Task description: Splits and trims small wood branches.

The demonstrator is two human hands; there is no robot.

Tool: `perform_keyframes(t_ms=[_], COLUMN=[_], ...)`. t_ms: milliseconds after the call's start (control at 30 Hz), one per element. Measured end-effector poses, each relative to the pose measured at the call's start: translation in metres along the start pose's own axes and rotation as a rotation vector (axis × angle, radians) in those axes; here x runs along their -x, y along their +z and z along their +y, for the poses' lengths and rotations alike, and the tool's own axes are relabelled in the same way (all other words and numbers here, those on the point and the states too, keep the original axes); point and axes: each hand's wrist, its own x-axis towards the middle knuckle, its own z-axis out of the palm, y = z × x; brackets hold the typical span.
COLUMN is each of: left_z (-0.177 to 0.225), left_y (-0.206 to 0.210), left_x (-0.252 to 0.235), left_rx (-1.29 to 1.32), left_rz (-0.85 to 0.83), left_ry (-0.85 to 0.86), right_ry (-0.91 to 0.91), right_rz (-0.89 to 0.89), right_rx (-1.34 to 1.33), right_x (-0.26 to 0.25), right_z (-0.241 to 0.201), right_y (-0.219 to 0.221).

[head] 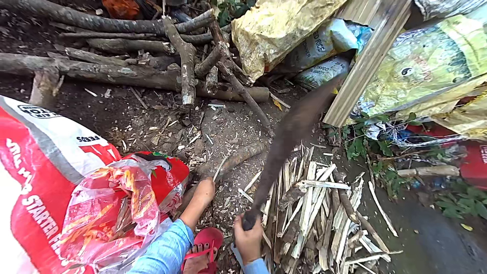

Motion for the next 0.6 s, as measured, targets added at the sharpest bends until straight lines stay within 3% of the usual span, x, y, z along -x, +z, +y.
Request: perform_keyframes(t_ms=[100, 133, 300, 500, 600], left_z=[0.001, 0.001, -0.006, -0.008, -0.015], left_y=[-0.003, -0.004, -0.008, -0.008, -0.019], left_x=[0.006, 0.007, 0.002, -0.014, -0.005], left_rx=[-0.124, -0.146, -0.164, -0.037, 0.090], left_rz=[0.103, 0.136, 0.127, 0.091, 0.042], left_ry=[0.046, 0.065, 0.070, 0.003, 0.018], right_ry=[0.521, 0.613, 0.651, 0.828, 0.761], right_rz=[-0.444, -0.514, -0.529, -0.488, -0.444], right_rx=[0.403, 0.470, 0.386, -0.370, -0.317], right_x=[0.001, -0.001, 0.002, 0.008, 0.019], right_z=[0.044, 0.056, 0.066, 0.054, 0.047], right_y=[0.013, 0.018, 0.025, 0.003, -0.012])
